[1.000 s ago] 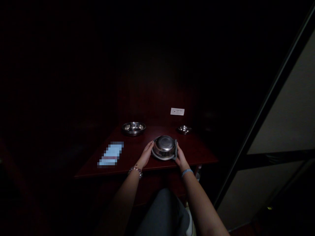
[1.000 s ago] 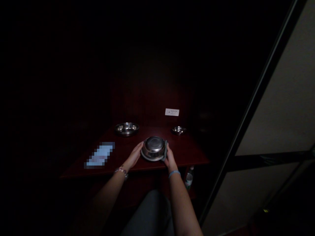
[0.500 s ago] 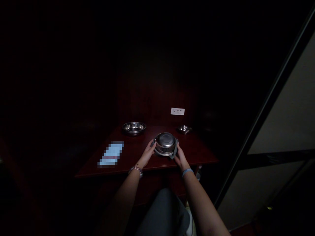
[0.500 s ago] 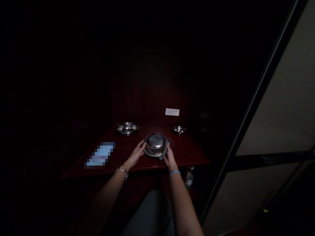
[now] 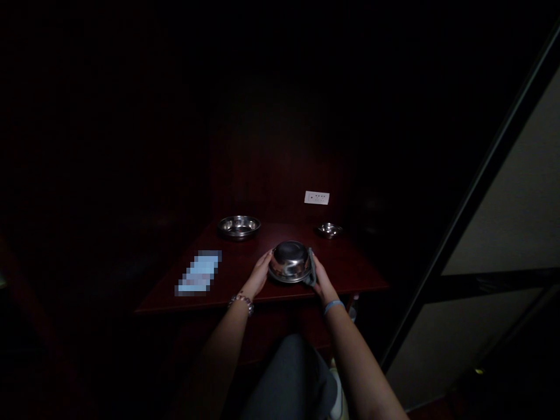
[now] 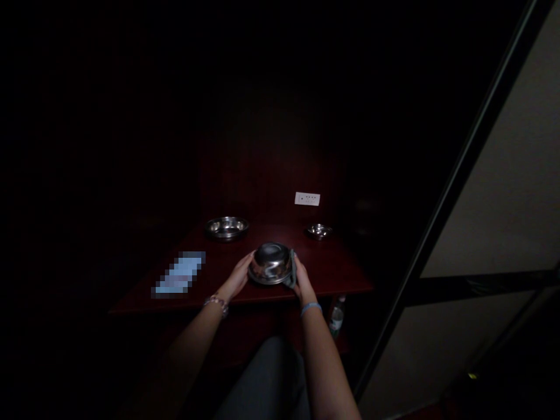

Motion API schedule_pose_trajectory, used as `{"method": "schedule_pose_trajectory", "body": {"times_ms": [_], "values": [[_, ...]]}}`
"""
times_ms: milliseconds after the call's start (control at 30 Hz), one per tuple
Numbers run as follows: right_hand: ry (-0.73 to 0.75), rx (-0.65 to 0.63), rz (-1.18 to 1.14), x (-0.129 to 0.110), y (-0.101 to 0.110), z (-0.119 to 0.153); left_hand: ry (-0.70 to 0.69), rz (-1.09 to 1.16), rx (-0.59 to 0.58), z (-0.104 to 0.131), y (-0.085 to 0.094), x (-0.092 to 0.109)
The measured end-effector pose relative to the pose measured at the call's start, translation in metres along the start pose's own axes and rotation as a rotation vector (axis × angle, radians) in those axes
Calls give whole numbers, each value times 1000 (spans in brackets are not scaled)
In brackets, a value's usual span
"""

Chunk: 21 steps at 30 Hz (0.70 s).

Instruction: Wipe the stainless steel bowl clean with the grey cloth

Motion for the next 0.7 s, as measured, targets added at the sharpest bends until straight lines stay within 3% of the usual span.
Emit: {"method": "schedule_pose_trajectory", "body": {"times_ms": [300, 567, 700], "values": [[3, 28, 2, -2, 1, 1, -16, -20, -13, 1, 2, -3], [20, 54, -15, 1, 6, 0, 37, -3, -50, 3, 3, -4], [12, 80, -46, 5, 12, -3, 112, -72, -14, 6, 4, -4]]}}
Point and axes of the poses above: each hand's wrist, its own z-axis away from the middle knuckle, its own y-axis out of the back of the hand, x = y × z, the point moved 2 cm from there along -z, towards the middle knuckle, and after that the axes turned 9 degrees about y, right-handed, at the moved point
